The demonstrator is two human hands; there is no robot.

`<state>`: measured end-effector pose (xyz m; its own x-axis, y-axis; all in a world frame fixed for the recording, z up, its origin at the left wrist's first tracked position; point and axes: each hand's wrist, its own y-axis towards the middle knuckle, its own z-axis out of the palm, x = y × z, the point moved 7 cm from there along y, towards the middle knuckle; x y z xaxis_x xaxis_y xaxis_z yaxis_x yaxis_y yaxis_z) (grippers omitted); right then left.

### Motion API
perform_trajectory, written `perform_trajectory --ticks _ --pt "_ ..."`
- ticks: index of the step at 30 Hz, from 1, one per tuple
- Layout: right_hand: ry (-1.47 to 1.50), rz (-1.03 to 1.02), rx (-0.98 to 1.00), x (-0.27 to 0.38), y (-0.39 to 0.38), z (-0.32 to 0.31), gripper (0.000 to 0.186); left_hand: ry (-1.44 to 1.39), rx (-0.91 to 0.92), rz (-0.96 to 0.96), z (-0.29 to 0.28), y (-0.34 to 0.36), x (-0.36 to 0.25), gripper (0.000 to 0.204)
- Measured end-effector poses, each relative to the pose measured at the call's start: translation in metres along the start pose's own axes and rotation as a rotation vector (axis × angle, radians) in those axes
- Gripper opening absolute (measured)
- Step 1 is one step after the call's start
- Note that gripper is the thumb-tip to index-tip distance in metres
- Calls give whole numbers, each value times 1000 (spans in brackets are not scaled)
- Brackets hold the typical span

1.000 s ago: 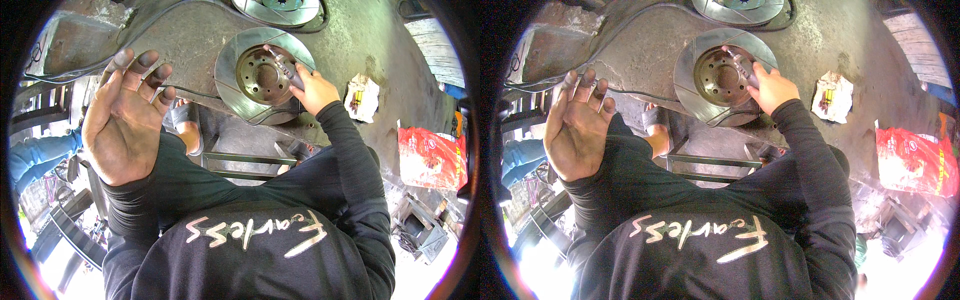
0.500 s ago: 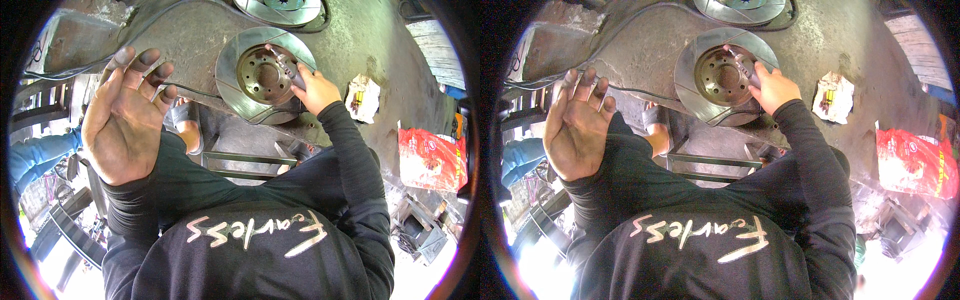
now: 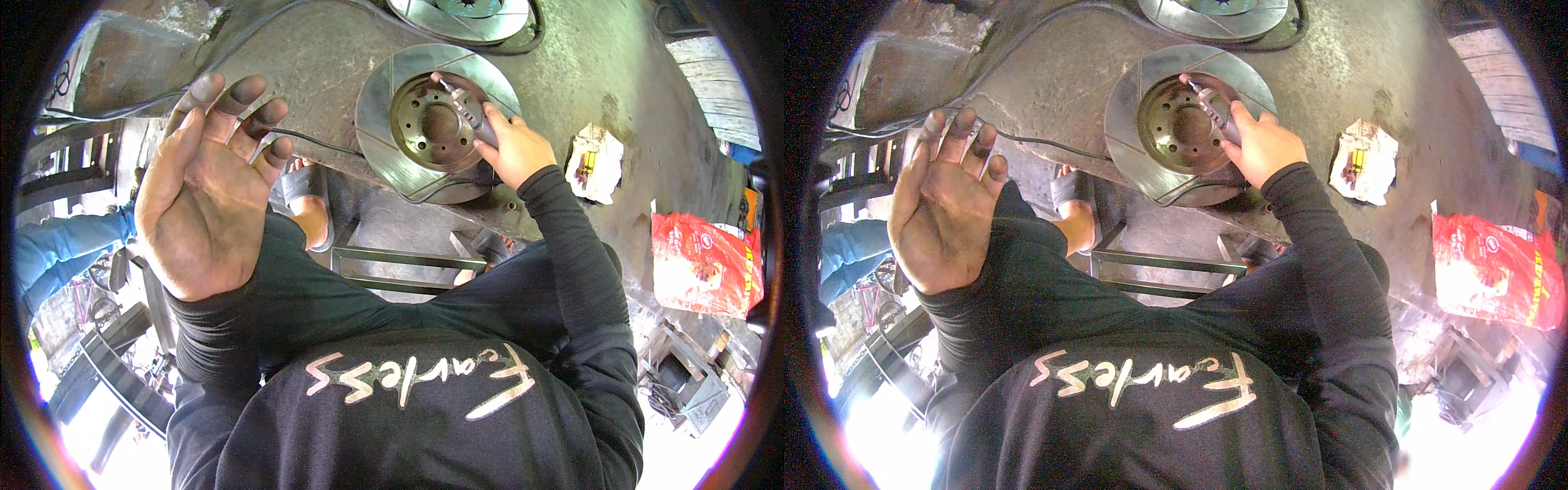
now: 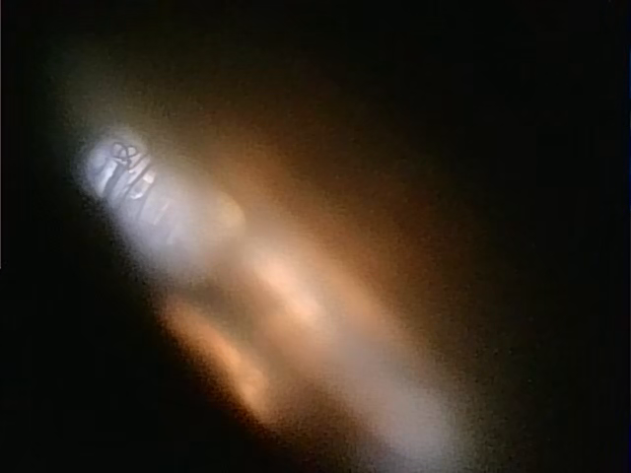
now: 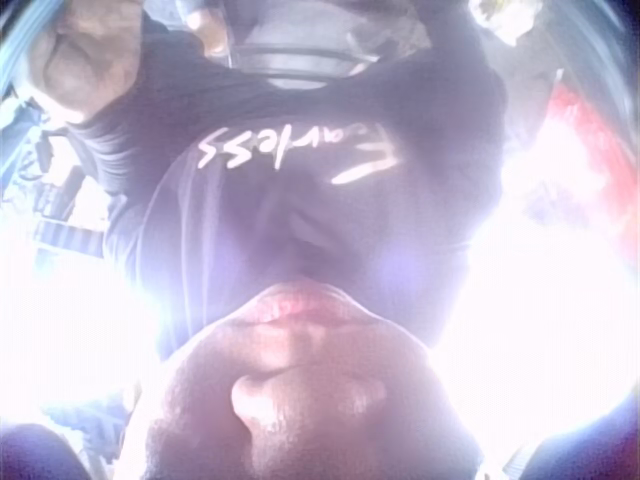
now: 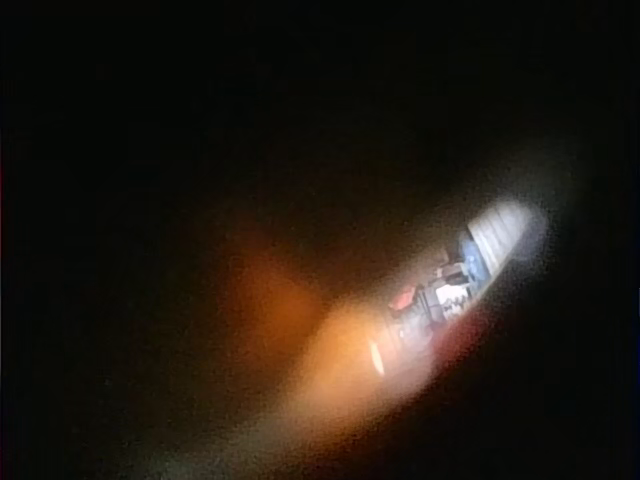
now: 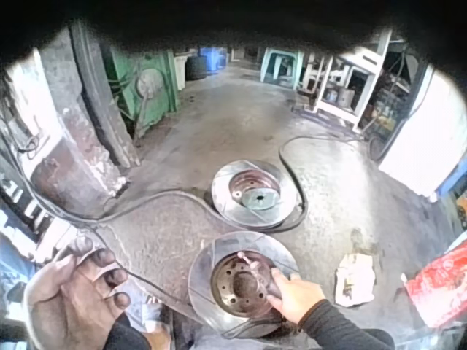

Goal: The person sits on the floor and uses a screwdriver to disassemble a small cylindrical metal part. They then use a rotary tool to grind or polish the interior of the part before reassembling it with the screwdriver.

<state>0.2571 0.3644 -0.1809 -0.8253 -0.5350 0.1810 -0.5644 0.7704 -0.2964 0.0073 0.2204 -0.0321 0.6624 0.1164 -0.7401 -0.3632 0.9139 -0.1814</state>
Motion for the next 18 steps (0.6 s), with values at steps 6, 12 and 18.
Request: perform_trajectory --ticks 6,12,18 --pt "9 4 -17 -5 -2 1 57 2 -15 3 -2 0 0 35" --pt "33 6 -18 -4 -4 2 57 39 -35 -18 0 3 8 33" --pt "550 115 39 -11 -10 9 62 144 -56 -196 -1 9 55 34"
